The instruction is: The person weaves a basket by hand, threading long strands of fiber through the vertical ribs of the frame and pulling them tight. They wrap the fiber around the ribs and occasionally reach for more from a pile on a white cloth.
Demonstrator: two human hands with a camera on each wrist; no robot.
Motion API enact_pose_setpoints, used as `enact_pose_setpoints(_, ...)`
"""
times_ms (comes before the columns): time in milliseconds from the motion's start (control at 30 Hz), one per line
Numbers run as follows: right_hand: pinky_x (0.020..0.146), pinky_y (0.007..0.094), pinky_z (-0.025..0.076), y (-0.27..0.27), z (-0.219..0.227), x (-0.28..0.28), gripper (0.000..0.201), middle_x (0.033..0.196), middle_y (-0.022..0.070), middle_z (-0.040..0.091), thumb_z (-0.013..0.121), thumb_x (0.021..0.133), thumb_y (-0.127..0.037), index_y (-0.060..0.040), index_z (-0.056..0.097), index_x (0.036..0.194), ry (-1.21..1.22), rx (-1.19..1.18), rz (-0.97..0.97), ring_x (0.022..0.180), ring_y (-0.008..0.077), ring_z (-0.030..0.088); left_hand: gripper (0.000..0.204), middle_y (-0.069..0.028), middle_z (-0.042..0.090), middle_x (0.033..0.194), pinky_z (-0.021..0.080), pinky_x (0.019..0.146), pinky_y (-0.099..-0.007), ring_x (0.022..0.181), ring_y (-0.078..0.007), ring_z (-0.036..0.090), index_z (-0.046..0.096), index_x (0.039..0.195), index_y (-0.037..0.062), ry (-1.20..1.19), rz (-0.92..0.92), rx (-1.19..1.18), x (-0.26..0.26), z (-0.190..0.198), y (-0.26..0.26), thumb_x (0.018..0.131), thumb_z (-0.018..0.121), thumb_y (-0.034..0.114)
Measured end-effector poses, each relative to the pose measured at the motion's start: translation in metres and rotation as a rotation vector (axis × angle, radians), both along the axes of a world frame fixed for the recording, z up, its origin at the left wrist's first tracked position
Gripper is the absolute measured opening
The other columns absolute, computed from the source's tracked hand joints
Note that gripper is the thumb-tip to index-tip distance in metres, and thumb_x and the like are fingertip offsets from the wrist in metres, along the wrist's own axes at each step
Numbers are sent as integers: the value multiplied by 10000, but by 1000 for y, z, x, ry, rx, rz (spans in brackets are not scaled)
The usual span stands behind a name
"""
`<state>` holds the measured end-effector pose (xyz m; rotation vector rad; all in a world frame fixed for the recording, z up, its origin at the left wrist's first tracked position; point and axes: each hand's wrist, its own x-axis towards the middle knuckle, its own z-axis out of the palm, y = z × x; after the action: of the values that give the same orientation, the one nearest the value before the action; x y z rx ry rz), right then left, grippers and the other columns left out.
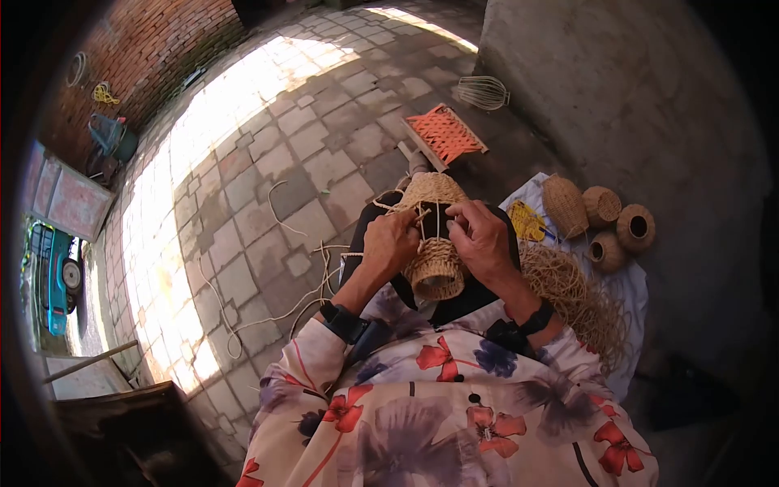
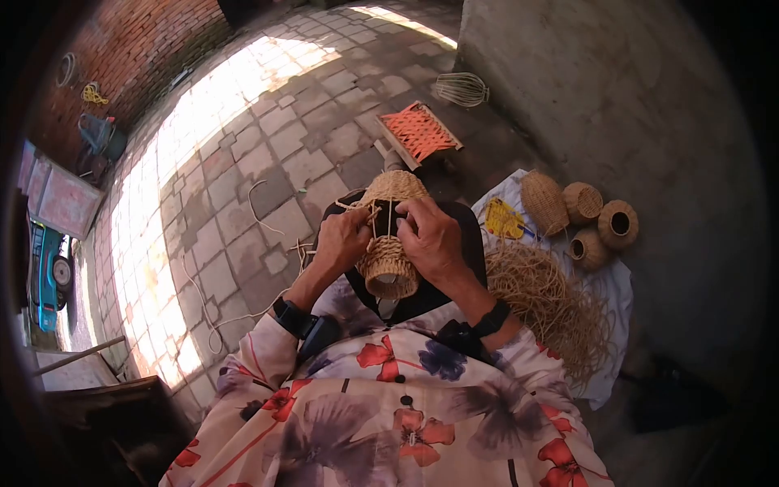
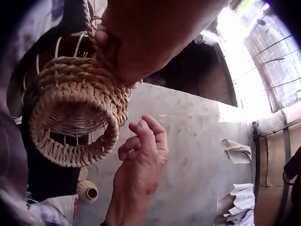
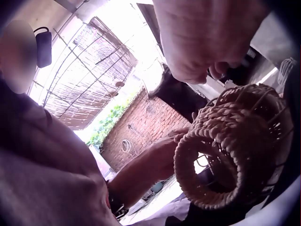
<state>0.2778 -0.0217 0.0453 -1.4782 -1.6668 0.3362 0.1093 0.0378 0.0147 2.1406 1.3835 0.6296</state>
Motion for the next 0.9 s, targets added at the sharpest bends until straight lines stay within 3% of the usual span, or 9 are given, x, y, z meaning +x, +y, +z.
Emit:
enact_pose_setpoints(133, 602, 377, 486, 12, -2, -6, 156, 685, 114, 604, 616, 756, -63, -40, 582, 907, -172, -207, -32, 633, 289, 624, 209, -220, 612, 740, 490, 673, -461, 721, -407, 603, 654, 867, 45, 36, -135, 91, 6, 14, 11, 750, 517, 153)
enact_pose_setpoints(233, 596, 375, 483, 12, -22, 4, 186, 645, 119, 593, 606, 743, -48, -39, 582, 927, 56, -230, -110, 603, 280, 622, 222, -184, 631, 699, 501, 636, -411, 645, -339, 632, 659, 937, 41, -29, -230, 97, 10, 19, 13, 778, 536, 135)
enact_pose_setpoints(300, 591, 363, 479, 8, -30, 12, 194, 643, 115, 588, 598, 741, -42, -40, 585, 934, 130, -254, -122, 598, 262, 620, 243, -87, 635, 695, 496, 582, -305, 594, -180, 618, 650, 1028, 46, -306, -211, -223, 4, 17, 14, 809, 566, 108)
enact_pose_setpoints(333, 585, 350, 476, 7, -31, 14, 203, 640, 111, 584, 591, 739, -35, -41, 589, 941, 203, -270, -126, 593, 244, 618, 243, -87, 635, 695, 496, 582, -305, 594, -180, 618, 650, 1028, 46, -306, -215, -226, -2, 17, 13, 809, 566, 108)
enact_pose_setpoints(400, 580, 335, 471, 7, -32, 15, 207, 642, 106, 584, 587, 737, -31, -38, 592, 944, 203, -272, -121, 593, 221, 615, 221, -16, 606, 740, 460, 553, -216, 617, -68, 562, 618, 1047, 64, -576, -31, -470, -21, 15, 9, 830, 594, 94)
enact_pose_setpoints(633, 578, 283, 458, 14, -32, 17, 183, 672, 78, 599, 584, 729, -38, -15, 598, 910, 245, -288, -106, 593, 142, 583, 182, -12, 604, 708, 439, 511, -235, 584, -72, 549, 547, 1003, 80, -662, 194, -656, -69, -7, -34, 832, 609, 73)
enact_pose_setpoints(767, 573, 268, 451, 16, -36, 21, 173, 665, 70, 596, 587, 727, -41, -13, 599, 897, 261, -270, -119, 586, 118, 563, 206, 16, 595, 685, 415, 495, -262, 547, -74, 537, 565, 975, 53, -279, 264, -36, -81, -12, -45, 820, 662, 149)
enact_pose_setpoints(800, 569, 263, 448, 16, -34, 22, 169, 659, 64, 594, 588, 726, -40, -13, 600, 893, 291, -306, -117, 584, 110, 559, 206, 16, 595, 685, 415, 495, -262, 547, -74, 537, 565, 975, 53, -280, 268, -37, -82, -11, -46, 820, 662, 149)
enact_pose_setpoints(900, 561, 252, 441, 15, -28, 22, 159, 648, 49, 589, 589, 725, -37, -12, 601, 882, 327, -359, -113, 579, 92, 546, 263, 31, 572, 685, 394, 468, -220, 526, -66, 505, 603, 1043, 75, -549, 151, -1013, -75, 1, -52, 844, 681, 227)
